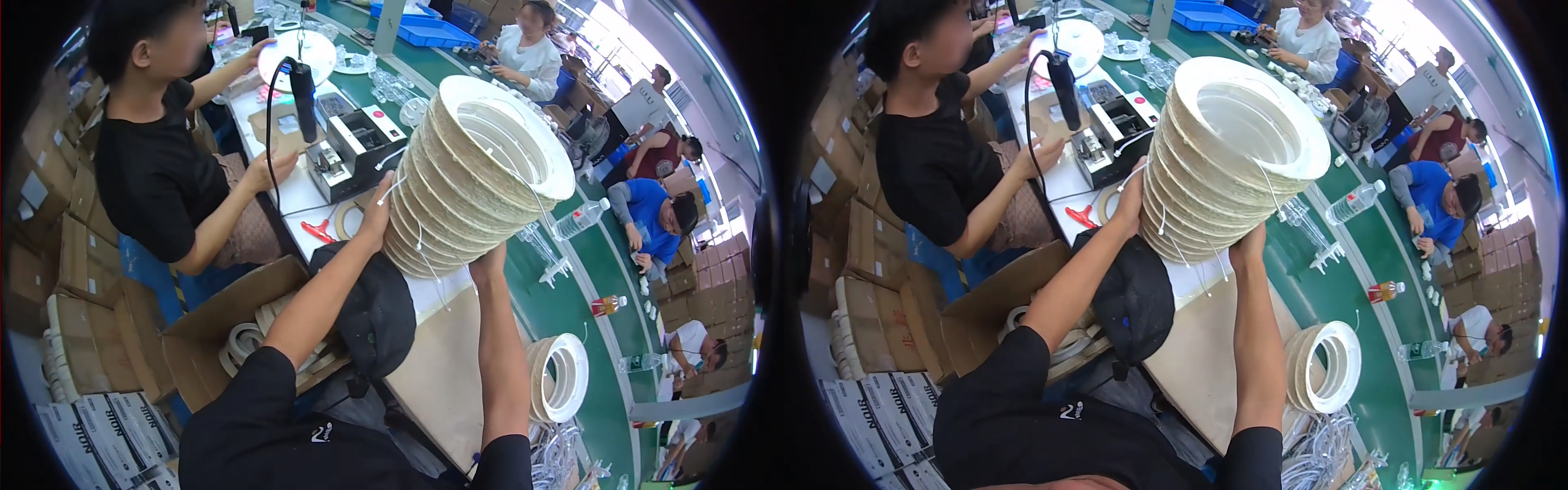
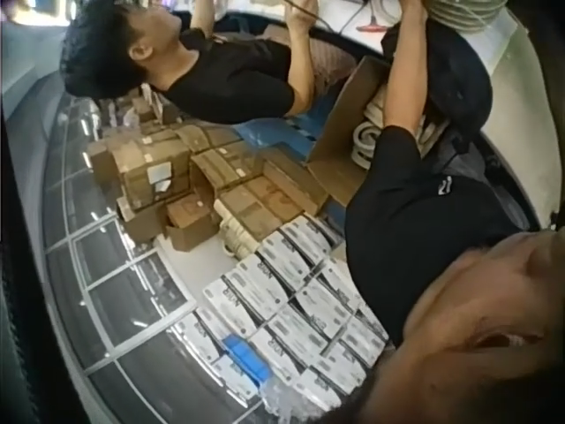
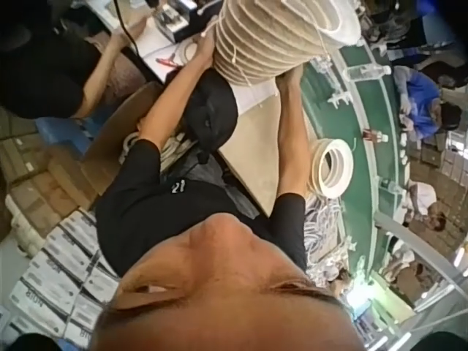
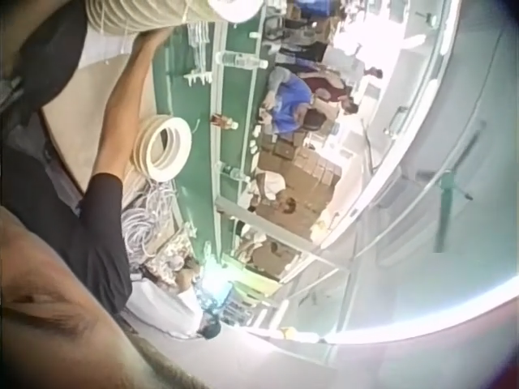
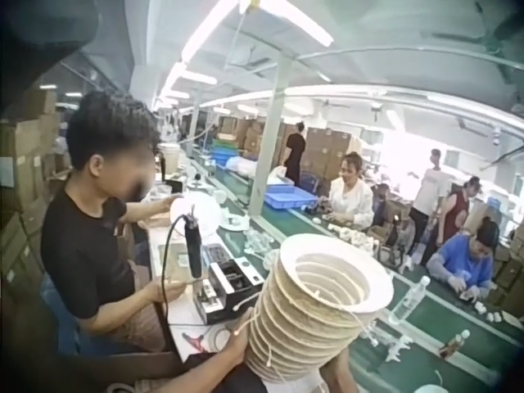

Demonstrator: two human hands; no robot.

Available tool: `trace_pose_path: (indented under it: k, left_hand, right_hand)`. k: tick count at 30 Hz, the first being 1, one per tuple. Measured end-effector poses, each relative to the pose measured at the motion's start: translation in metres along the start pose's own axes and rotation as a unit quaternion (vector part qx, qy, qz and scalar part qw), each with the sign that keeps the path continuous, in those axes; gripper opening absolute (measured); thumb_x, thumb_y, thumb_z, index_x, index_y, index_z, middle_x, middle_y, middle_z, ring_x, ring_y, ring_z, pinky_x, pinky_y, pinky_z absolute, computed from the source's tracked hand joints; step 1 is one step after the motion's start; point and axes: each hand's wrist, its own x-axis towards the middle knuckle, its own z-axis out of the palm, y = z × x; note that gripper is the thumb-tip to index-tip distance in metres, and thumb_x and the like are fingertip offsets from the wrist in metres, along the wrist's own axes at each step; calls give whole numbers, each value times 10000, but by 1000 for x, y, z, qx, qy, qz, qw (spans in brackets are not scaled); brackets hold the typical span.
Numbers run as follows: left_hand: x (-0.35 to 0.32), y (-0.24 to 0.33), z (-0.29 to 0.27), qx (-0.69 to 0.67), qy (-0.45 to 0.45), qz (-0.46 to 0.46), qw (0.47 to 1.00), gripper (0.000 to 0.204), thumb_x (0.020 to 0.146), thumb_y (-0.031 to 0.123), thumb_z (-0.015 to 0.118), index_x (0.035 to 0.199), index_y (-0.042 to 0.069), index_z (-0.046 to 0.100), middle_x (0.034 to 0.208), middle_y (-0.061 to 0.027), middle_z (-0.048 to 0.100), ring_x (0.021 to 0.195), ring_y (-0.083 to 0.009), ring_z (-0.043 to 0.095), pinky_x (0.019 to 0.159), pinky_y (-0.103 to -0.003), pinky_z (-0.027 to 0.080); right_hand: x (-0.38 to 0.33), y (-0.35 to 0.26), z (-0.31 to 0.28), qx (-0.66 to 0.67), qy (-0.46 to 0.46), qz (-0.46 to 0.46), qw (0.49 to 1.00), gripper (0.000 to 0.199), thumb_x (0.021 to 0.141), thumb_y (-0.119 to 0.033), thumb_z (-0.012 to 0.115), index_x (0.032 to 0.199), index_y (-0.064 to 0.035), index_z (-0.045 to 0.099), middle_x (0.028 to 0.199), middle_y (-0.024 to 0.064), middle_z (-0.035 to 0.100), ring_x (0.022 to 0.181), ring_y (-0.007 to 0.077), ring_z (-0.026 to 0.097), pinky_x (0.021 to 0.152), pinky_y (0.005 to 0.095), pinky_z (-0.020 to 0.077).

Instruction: Assembling lamp components by applying hot glue to circular frames and attaching electrical wires.

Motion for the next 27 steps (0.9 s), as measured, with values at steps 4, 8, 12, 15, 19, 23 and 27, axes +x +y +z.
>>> trace_pose_path:
  k: [4, 8, 12, 15, 19, 23, 27]
  left_hand:
    - [5, -8, -14, 31, -1, 3, 1000, 659, 1041, 462, 443, 1567, 83, 326, 1580, -75, 394, 1443, -199, 359, 1181, -315, 252]
    - [18, -25, -15, 47, 27, 9, 998, 686, 1024, 532, 451, 1522, 64, 397, 1539, -110, 441, 1399, -248, 422, 1160, -358, 310]
    - [17, -43, -35, 139, 75, 26, 987, 629, 1039, 496, 442, 1488, 55, 426, 1461, -106, 502, 1351, -233, 462, 1128, -371, 348]
    - [-8, -42, -92, 142, 89, 249, 954, 366, 1018, 333, 546, 1238, 45, 592, 1122, -53, 618, 1017, -159, 566, 931, -320, 434]
    - [-137, -53, -7, 219, 123, 282, 926, 133, 1018, 156, 543, 1022, 25, 565, 893, -12, 516, 775, -101, 491, 719, -249, 429]
    - [-210, -119, 77, 266, -299, -141, 906, 432, 1027, 304, 570, 1352, 25, 512, 1055, -99, 611, 927, -177, 641, 806, -326, 537]
    - [-216, -159, 144, 221, -308, -384, 842, 770, 971, 509, 610, 1528, 98, 275, 1491, -203, 359, 1209, -349, 574, 1023, -450, 489]
  right_hand:
    - [-11, 0, 10, 18, -6, 11, 1000, 507, 1048, -378, 452, 1441, -59, 473, 1450, 130, 539, 1291, 300, 548, 1092, 467, 453]
    - [-21, -16, 1, -97, -11, 44, 994, 628, 1030, -491, 461, 1485, -60, 421, 1519, 117, 466, 1381, 264, 444, 1147, 467, 333]
    - [-47, -72, -46, -298, 4, 105, 949, 788, 1013, -559, 486, 1583, -75, 239, 1637, 142, 248, 1501, 303, 257, 1219, 480, 211]
    - [-88, -143, -75, -490, -19, -7, 871, 624, 977, -563, 568, 1254, -7, 631, 1226, 129, 657, 1148, 245, 629, 957, 365, 496]
    - [-178, -253, -210, -729, 230, -79, 640, 632, 930, -591, 603, 1077, 12, 719, 1042, 153, 727, 1038, 280, 680, 871, 373, 525]
    - [-278, -269, -327, -715, 352, 120, 592, 764, 897, -665, 608, 1154, 50, 682, 1158, 219, 702, 1073, 308, 684, 896, 430, 538]
    - [-279, -219, -308, -436, 320, 231, 809, 806, 903, -651, 621, 1276, 63, 604, 1175, 202, 697, 1055, 300, 697, 908, 400, 555]
